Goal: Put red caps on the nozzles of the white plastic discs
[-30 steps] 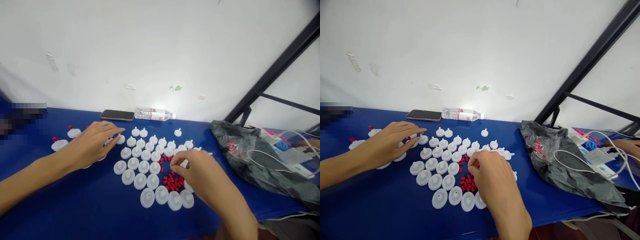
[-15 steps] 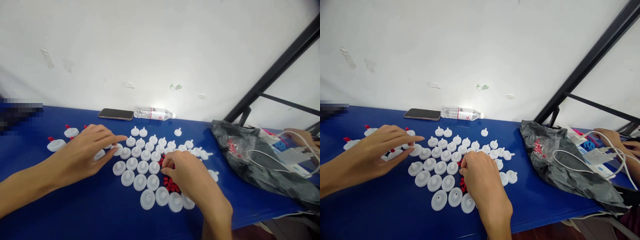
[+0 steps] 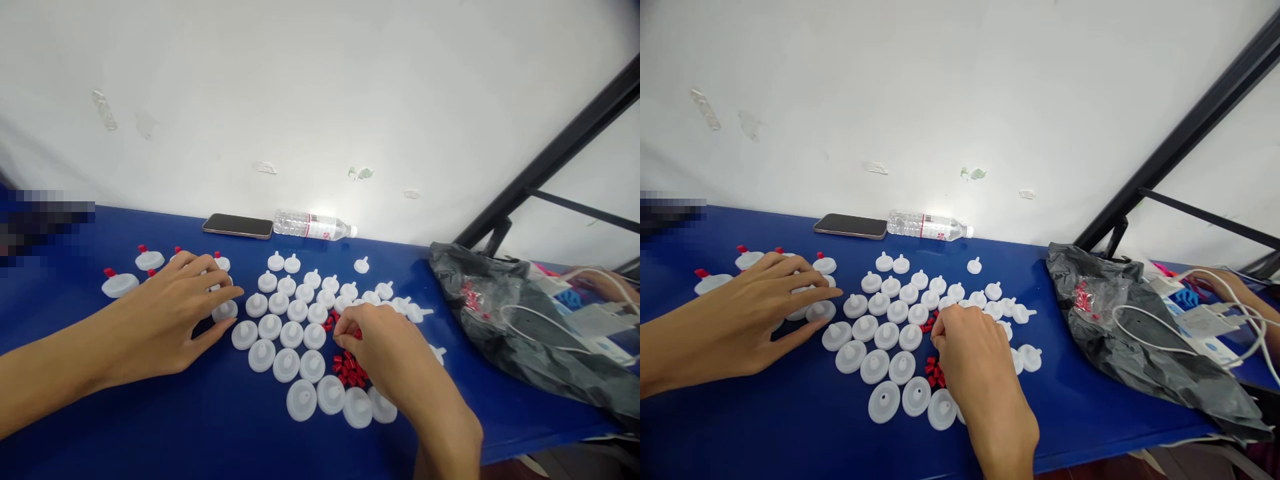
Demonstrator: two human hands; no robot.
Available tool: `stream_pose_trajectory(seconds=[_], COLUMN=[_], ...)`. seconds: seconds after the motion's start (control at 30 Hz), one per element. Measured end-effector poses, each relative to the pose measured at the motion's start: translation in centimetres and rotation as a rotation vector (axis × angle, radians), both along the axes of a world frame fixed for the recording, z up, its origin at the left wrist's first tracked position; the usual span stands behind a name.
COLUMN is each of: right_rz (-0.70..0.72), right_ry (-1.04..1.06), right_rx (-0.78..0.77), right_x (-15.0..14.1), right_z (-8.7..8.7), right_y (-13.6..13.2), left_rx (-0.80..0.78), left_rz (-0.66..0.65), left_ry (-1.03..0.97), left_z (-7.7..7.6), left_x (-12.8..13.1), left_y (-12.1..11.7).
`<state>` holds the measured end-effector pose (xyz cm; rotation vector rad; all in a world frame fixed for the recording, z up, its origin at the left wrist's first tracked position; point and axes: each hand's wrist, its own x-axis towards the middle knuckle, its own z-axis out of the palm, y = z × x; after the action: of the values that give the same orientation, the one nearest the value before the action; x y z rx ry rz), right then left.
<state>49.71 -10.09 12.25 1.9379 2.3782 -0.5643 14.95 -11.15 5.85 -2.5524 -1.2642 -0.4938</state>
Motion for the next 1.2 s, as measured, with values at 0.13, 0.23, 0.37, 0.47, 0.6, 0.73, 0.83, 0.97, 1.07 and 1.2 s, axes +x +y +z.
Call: stream_pose_trajectory(seconds=[0.13, 0.23, 0.37, 0.47, 0.6, 0.73, 0.83, 0.97, 1.07, 1.2], right_rz=[0.012, 0.015, 0.005, 0.014, 0.055, 0.142, 0.193, 0.217, 0.22, 0.18], right_ry=[0.019, 0.019, 0.035, 0.139, 0.453, 0.626, 0.74, 0.839, 0.847, 0.854], right_rx=[0.011, 0.02, 0.032, 0.064, 0.119, 0.048, 0.002, -0.081, -0.118, -0.145], right_x=[0.3, 0.4, 0.6, 0.7, 0.2, -1.3, -2.3, -2.9, -2.9, -3.1], right_z=[-0.2, -0.2, 0.0, 0.1, 0.4, 0.9, 1.1, 1.0, 1.1, 1.3], right_y=[0.2, 0.3, 0.4, 0.4, -0.3, -1.4, -1.9, -1.9, -1.7, -1.7], left_rx=[0.011, 0.063, 0.143, 0.169, 0.175, 0.074, 0.021, 0.064, 0.093, 0.157], left_rz=[-0.052, -0.037, 0.012, -0.001, -0.059, -0.048, -0.05, -0.083, -0.097, -0.109], left_ry=[0.013, -0.015, -0.148, -0.218, -0.262, -0.264, -0.244, -0.216, -0.245, -0.277], left_z=[-0.4, 0.1, 1.4, 1.5, 0.9, -0.1, -0.7, -0.9, -0.6, 0.0], left_x=[-0.3, 0.2, 1.6, 2.3, 2.6, 2.8, 3.2, 3.5, 3.5, 3.5], left_y=[0.6, 0.3, -0.9, -1.5, -1.7, -2.1, -2.6, -3.0, -3.1, -3.4])
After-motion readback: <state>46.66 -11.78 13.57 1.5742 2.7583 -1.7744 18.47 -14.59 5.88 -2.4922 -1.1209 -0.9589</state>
